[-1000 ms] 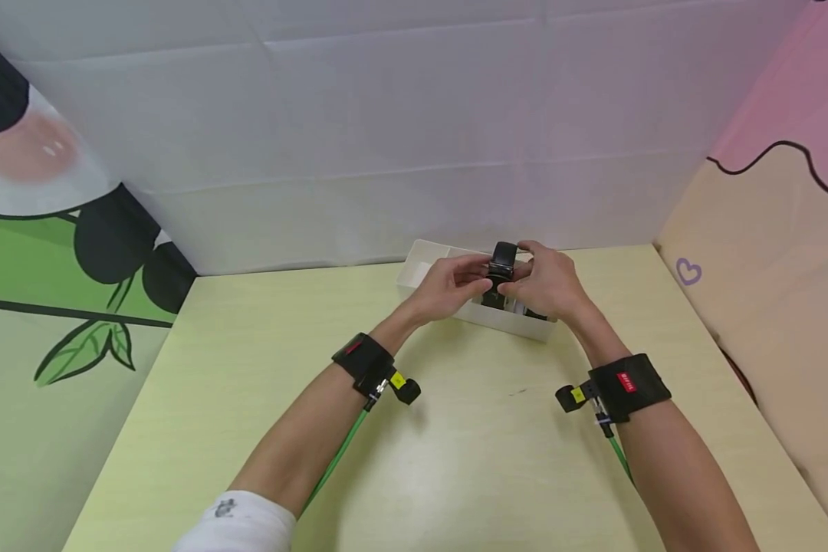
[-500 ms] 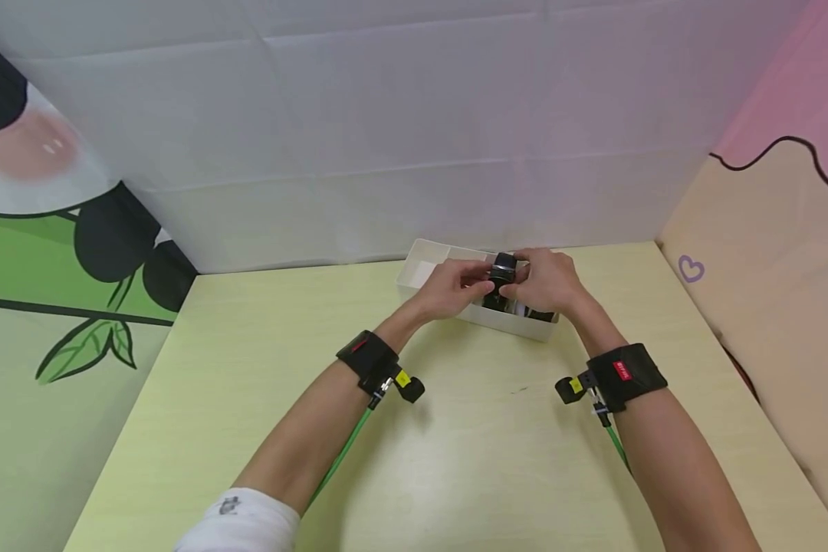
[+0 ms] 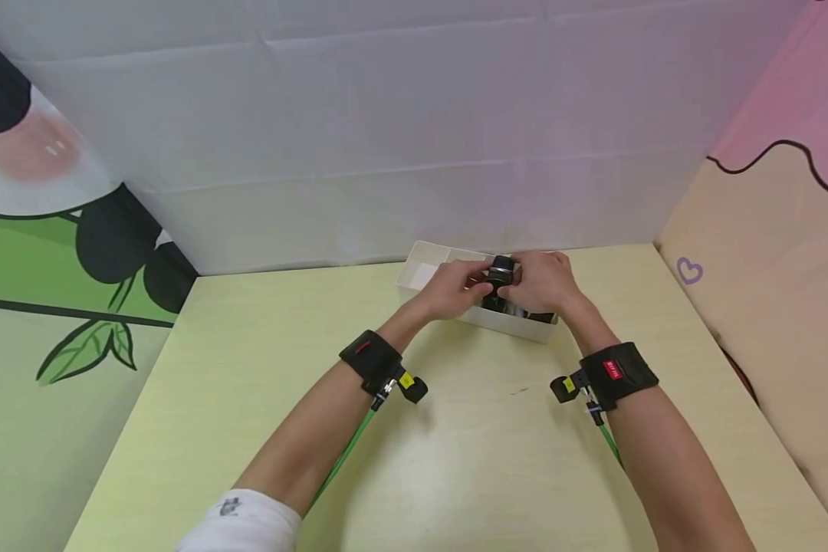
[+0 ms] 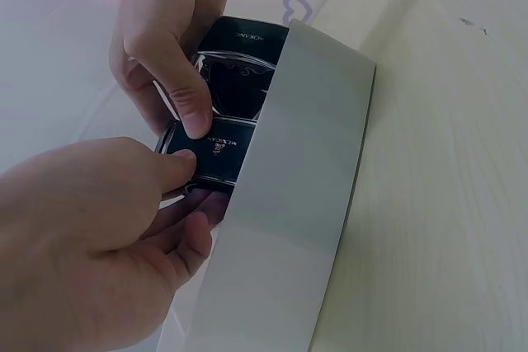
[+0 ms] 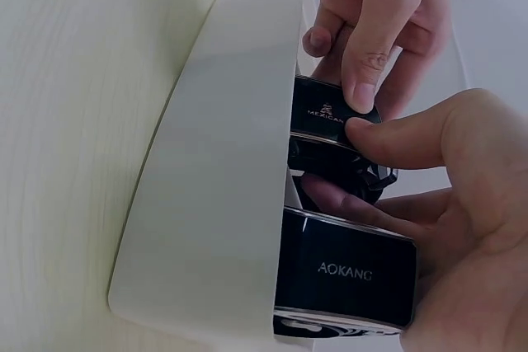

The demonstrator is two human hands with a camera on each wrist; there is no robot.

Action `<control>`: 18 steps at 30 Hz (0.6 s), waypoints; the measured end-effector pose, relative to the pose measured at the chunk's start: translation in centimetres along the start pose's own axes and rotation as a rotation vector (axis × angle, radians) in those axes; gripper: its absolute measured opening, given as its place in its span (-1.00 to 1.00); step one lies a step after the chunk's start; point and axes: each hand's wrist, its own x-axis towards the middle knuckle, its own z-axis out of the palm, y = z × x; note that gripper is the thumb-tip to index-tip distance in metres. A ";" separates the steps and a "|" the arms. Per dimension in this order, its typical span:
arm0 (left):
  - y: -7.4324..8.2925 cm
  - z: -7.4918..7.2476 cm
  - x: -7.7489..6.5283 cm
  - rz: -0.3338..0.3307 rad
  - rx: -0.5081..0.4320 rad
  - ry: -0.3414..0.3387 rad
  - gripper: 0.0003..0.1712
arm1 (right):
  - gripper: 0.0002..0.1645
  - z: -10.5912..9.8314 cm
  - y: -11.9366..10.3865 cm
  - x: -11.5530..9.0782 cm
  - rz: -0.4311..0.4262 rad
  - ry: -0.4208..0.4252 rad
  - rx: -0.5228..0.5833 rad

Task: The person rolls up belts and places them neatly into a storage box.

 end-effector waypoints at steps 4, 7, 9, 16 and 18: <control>-0.2 0.1 0.2 0.002 -0.004 -0.011 -0.46 | -0.24 0.0 0.0 -0.1 0.004 -0.010 0.012; -1.5 1.0 1.2 -0.009 0.006 0.000 -0.45 | -0.22 0.0 0.2 -0.1 0.001 -0.005 0.019; -2.5 1.7 2.1 -0.018 0.026 0.017 -0.45 | -0.22 0.1 0.5 -0.2 -0.014 0.005 0.031; -3.0 2.8 3.2 -0.058 0.124 0.071 -0.36 | -0.30 0.0 0.9 -1.8 -0.095 0.122 0.058; -3.4 2.7 2.9 -0.047 0.123 0.101 -0.34 | -0.34 0.0 0.7 -2.4 -0.113 0.182 0.059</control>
